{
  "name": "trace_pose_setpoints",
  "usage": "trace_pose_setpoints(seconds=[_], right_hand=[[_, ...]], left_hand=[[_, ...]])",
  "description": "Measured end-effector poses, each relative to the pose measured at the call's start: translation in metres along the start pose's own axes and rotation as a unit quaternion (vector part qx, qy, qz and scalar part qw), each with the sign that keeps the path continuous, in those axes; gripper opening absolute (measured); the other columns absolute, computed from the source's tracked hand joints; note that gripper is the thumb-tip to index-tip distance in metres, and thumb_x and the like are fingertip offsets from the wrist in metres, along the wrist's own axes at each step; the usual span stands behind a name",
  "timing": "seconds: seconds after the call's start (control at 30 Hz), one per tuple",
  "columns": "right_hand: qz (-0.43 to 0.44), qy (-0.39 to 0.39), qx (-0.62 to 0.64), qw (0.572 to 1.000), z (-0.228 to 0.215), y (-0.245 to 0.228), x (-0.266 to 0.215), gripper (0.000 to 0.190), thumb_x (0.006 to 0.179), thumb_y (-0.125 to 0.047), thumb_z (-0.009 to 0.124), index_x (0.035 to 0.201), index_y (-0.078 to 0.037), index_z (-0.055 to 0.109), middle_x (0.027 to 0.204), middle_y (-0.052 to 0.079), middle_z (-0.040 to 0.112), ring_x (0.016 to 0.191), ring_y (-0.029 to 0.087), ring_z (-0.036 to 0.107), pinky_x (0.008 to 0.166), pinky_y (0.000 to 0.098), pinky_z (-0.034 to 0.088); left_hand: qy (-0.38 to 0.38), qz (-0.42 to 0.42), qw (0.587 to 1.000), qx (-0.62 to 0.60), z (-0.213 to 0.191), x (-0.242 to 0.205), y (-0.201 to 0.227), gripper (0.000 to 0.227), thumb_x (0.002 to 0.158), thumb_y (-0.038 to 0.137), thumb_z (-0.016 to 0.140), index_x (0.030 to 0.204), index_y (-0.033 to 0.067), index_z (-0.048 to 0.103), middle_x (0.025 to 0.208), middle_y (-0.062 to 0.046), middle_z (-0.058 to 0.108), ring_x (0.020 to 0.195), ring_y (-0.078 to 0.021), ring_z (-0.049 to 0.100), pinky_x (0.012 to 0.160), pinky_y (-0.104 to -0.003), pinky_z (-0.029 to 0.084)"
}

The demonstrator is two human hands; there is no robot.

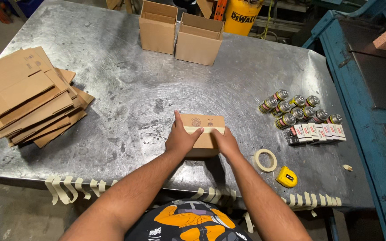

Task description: The person assembles small cardboard boxes, places a small object inside one of them, and applies masking tape to secure the boxes' closures.

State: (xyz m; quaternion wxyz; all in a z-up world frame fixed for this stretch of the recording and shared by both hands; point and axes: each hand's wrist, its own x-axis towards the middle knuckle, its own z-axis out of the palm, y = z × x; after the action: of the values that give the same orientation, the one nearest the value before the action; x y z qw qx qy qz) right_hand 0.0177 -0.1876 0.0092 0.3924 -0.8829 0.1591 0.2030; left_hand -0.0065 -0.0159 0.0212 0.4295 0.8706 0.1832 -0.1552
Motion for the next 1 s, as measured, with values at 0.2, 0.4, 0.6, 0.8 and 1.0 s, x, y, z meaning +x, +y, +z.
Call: trace_pose_setpoints(seconds=[0.2,0.4,0.6,0.8,1.0], right_hand=[[0.025,0.065,-0.009,0.998,0.014,0.007,0.011,0.092,0.072,-0.078,0.075,0.139,-0.016,0.06,0.126,0.012,0.07,0.125,0.032,0.063,0.1,0.0466,0.053],[0.012,0.077,0.08,0.994,0.018,0.029,0.03,0.07,0.078,-0.069,0.078,0.129,-0.021,0.073,0.113,0.013,0.076,0.119,0.033,0.067,0.095,0.0411,0.054],[-0.006,0.078,0.105,0.991,0.016,0.042,0.039,0.058,0.094,-0.067,0.059,0.129,-0.022,0.074,0.111,0.02,0.075,0.118,0.036,0.066,0.092,0.0447,0.054],[0.066,0.022,0.246,0.967,0.0,0.005,-0.006,0.068,0.107,-0.053,0.031,0.152,-0.007,0.051,0.148,0.026,0.053,0.143,0.042,0.045,0.115,0.0578,0.04],[0.097,0.006,0.342,0.935,-0.004,0.006,-0.016,0.065,0.109,-0.049,0.036,0.149,0.001,0.047,0.152,0.025,0.05,0.143,0.043,0.045,0.116,0.0592,0.038]], left_hand=[[0.013,-0.011,0.999,-0.042,0.003,0.0,0.0,0.106,0.089,0.059,0.067,0.167,0.0248,0.003,0.165,-0.005,0.034,0.143,-0.0363,0.048,0.114,-0.056,0.043],[0.016,0.004,0.998,-0.062,0.012,0.012,-0.01,0.089,0.099,0.049,0.058,0.166,0.0233,0.007,0.162,-0.01,0.039,0.143,-0.0367,0.048,0.115,-0.056,0.042],[-0.014,0.024,0.991,-0.13,0.005,0.013,-0.02,0.067,0.107,0.042,0.036,0.167,0.0272,0.007,0.158,-0.019,0.045,0.146,-0.0373,0.044,0.12,-0.051,0.037],[0.025,0.077,0.922,-0.377,0.006,-0.021,-0.014,0.064,0.107,0.028,0.03,0.163,-0.0012,0.02,0.163,-0.031,0.029,0.153,-0.0444,0.026,0.129,-0.054,0.017],[-0.091,-0.133,0.895,-0.416,-0.053,-0.097,0.043,0.079,0.103,0.066,0.015,0.164,0.0179,0.031,0.165,-0.013,0.036,0.155,-0.0302,0.029,0.13,-0.048,0.017]])
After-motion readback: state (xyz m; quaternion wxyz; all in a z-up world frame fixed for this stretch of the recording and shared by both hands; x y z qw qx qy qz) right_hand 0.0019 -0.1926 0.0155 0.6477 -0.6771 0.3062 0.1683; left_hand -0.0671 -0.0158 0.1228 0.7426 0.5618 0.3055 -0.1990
